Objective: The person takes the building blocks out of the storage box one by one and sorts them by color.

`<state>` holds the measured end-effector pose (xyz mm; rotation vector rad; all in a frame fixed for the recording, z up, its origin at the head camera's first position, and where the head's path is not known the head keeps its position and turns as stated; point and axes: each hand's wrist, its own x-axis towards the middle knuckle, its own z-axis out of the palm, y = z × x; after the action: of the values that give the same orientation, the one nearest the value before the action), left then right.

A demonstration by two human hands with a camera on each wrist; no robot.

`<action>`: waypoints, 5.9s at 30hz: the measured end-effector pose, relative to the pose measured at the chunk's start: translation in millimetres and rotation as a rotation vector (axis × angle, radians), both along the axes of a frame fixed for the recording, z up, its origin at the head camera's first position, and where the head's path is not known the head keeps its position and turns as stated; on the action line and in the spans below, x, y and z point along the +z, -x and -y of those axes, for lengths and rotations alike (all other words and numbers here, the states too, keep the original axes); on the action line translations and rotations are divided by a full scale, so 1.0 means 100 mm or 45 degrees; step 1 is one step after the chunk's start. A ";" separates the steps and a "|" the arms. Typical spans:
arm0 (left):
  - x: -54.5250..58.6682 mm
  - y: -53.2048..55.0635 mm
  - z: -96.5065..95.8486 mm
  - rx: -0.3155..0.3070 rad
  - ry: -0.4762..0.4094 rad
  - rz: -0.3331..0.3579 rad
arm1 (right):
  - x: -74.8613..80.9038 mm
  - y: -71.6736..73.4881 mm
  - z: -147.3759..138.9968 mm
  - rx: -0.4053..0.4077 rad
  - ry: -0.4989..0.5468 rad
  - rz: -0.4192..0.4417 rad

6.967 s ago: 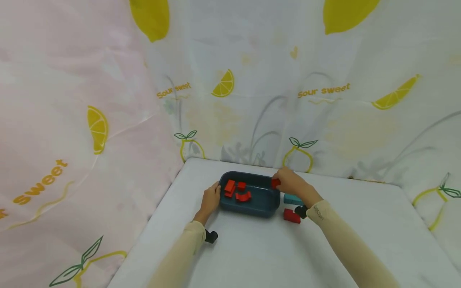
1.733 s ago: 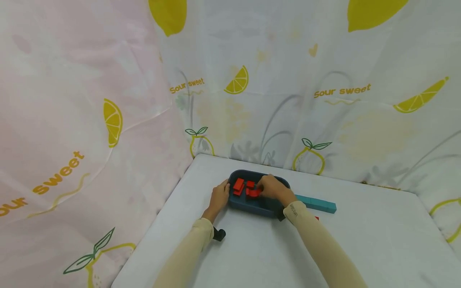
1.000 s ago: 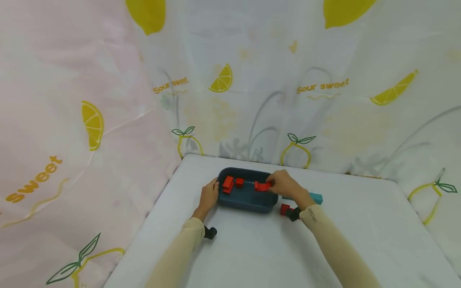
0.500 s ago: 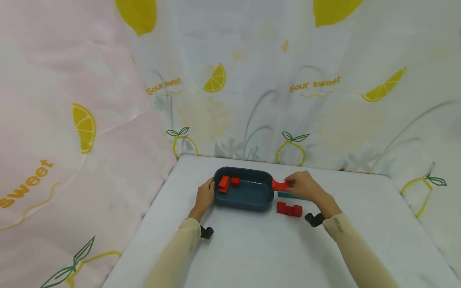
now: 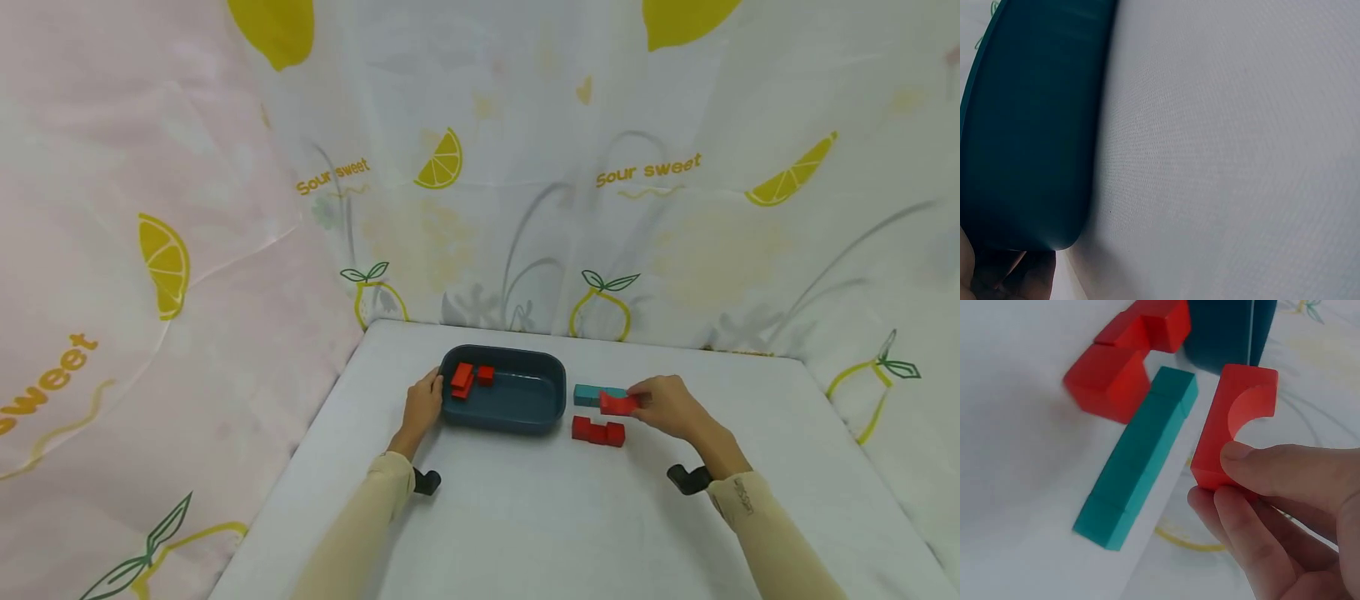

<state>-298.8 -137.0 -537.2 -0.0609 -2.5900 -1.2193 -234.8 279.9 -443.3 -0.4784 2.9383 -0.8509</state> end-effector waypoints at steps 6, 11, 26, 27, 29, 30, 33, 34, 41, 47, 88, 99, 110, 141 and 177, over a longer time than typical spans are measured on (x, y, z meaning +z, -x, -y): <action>-0.02 0.00 0.00 0.000 0.004 -0.013 | -0.09 -0.12 -0.16 -0.025 -0.029 -0.042; -0.01 0.00 0.00 -0.010 0.011 -0.029 | -0.19 -0.20 -0.26 -0.058 -0.039 -0.025; -0.03 0.00 0.01 -0.009 0.012 0.002 | -0.42 -0.20 -0.32 -0.112 -0.105 0.075; -0.03 0.01 0.01 -0.010 0.009 -0.001 | -0.44 -0.20 -0.32 -0.117 -0.100 0.084; -0.02 0.01 0.00 -0.012 0.001 -0.006 | -0.48 -0.20 -0.31 -0.130 -0.088 0.105; -0.02 0.00 0.00 -0.011 -0.003 -0.007 | -0.50 -0.20 -0.31 -0.129 -0.084 0.110; 0.00 0.00 0.00 -0.010 -0.005 -0.014 | -0.54 -0.20 -0.30 -0.135 -0.074 0.122; 0.00 -0.01 0.00 -0.011 -0.007 -0.016 | -0.55 -0.19 -0.29 -0.136 -0.070 0.122; 0.02 -0.02 0.00 -0.015 -0.016 -0.001 | -0.58 -0.22 -0.27 -0.150 -0.036 0.146; 0.01 -0.02 -0.01 -0.019 0.006 -0.049 | -0.60 -0.25 -0.24 -0.144 -0.039 0.141; -0.03 -0.02 -0.03 -0.019 0.042 -0.032 | 0.16 0.62 1.36 0.367 -0.015 -0.178; -0.02 -0.08 -0.01 -0.026 0.028 -0.043 | 0.01 0.90 1.72 0.482 -0.129 -0.204; 0.04 -0.08 -0.04 -0.001 0.025 -0.044 | -0.08 1.10 1.95 0.494 -0.286 -0.065; -0.01 -0.07 -0.02 -0.004 0.030 -0.071 | -0.29 1.22 2.33 0.411 -0.489 -0.035; 0.04 -0.05 0.01 -0.032 0.047 -0.093 | 0.14 0.90 1.31 0.516 -0.173 -0.199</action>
<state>-293.5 -138.0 -532.9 -0.1428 -2.5560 -1.1552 -325.0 149.0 -429.3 -1.1237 2.8439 -0.5825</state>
